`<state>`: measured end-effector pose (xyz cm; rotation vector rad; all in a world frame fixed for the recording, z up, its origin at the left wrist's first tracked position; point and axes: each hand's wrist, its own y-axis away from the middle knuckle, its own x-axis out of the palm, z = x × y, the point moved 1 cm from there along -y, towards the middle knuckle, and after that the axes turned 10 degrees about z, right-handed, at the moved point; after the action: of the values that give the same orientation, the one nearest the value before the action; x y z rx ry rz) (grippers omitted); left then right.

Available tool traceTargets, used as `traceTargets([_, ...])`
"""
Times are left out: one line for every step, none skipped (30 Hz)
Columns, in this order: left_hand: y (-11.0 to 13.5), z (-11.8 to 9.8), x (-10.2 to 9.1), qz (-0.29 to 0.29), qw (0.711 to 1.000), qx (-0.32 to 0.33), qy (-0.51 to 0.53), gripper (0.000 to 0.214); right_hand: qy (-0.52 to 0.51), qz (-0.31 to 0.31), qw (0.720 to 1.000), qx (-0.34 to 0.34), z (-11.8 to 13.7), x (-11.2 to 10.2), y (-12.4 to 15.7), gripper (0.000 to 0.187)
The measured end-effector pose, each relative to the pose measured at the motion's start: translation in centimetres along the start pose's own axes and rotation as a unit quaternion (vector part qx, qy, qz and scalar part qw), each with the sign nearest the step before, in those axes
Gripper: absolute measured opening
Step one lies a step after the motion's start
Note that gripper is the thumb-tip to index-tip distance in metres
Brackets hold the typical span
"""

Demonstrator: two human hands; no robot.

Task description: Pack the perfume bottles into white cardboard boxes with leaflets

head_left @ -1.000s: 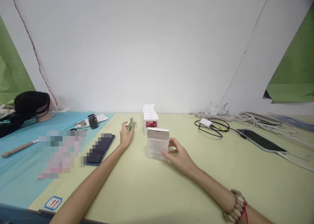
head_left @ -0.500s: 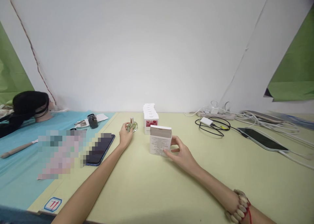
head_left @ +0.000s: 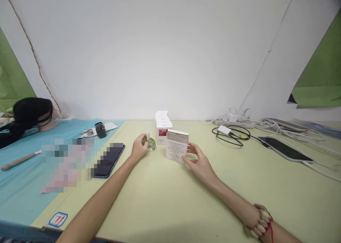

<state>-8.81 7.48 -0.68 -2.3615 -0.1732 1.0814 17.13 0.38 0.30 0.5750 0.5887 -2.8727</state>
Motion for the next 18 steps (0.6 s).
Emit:
traceTargets([0.2,-0.3,0.0,0.015,1.000,0.014,-0.009,0.015,-0.001,0.001,1.000,0.001,0.0,0.0,0.0,0.047])
traceTargets([0.5,-0.6,0.1,0.029,0.999,0.028,-0.018,0.014,0.000,0.000,1.000,0.001,0.1,0.0,0.0,0.047])
traceTargets([0.7,-0.9,0.1,0.041,0.998,0.043,-0.026,0.014,0.002,0.001,1.000,0.000,0.2,-0.1,0.1,0.046])
traceTargets([0.9,-1.2,0.1,0.051,0.997,0.058,-0.032,0.013,0.003,-0.001,1.000,-0.001,0.2,-0.1,0.1,0.046])
traceTargets([1.1,-1.4,0.1,0.059,0.995,0.074,-0.036,0.013,0.005,-0.002,1.000,-0.002,0.3,-0.1,0.1,0.047])
traceTargets([1.3,-1.7,0.1,0.066,0.993,0.092,-0.040,0.013,0.006,-0.003,1.000,-0.002,0.3,-0.1,0.1,0.047])
traceTargets([1.5,-1.9,0.1,0.072,0.990,0.109,-0.042,0.013,0.006,-0.004,1.000,-0.002,0.3,-0.1,0.1,0.047])
traceTargets([1.7,-2.1,0.1,0.077,0.988,0.127,-0.044,0.013,0.005,-0.005,1.000,-0.002,0.3,-0.2,0.1,0.048])
traceTargets([1.9,-2.4,0.1,0.082,0.985,0.144,-0.046,0.014,0.003,-0.005,1.000,-0.003,0.3,-0.2,0.1,0.048])
traceTargets([2.0,-2.7,0.1,0.086,0.982,0.160,-0.047,0.014,0.001,-0.005,1.000,-0.003,0.3,-0.2,0.1,0.049])
traceTargets([2.2,-3.0,0.2,0.090,0.979,0.174,-0.048,0.013,-0.001,-0.005,1.000,-0.005,0.2,-0.2,0.1,0.049])
traceTargets([2.3,-3.4,0.3,0.093,0.977,0.187,-0.049,0.013,-0.002,-0.005,1.000,-0.006,0.2,-0.2,0.1,0.049])
traceTargets([2.5,-3.8,0.4,0.097,0.974,0.200,-0.049,0.014,-0.001,-0.006,1.000,-0.008,0.2,-0.2,0.1,0.049])
traceTargets([2.6,-4.3,0.6,0.097,0.970,0.217,-0.048,0.015,0.000,-0.006,1.000,-0.008,0.2,-0.2,0.1,0.049])
traceTargets([2.8,-4.8,0.9,0.094,0.966,0.237,-0.045,0.017,0.000,-0.005,1.000,-0.009,0.1,-0.2,0.0,0.049])
traceTargets([3.0,-5.3,1.2,0.087,0.960,0.263,-0.040,0.020,0.000,-0.004,1.000,-0.010,0.1,-0.2,0.0,0.049])
traceTargets([3.3,-5.9,1.5,0.076,0.953,0.290,-0.034,0.023,-0.002,-0.001,1.000,-0.011,0.1,-0.1,0.0,0.049])
traceTargets([3.5,-6.5,1.8,0.067,0.946,0.316,-0.029,0.026,-0.005,0.002,1.000,-0.012,0.0,-0.1,0.0,0.049])
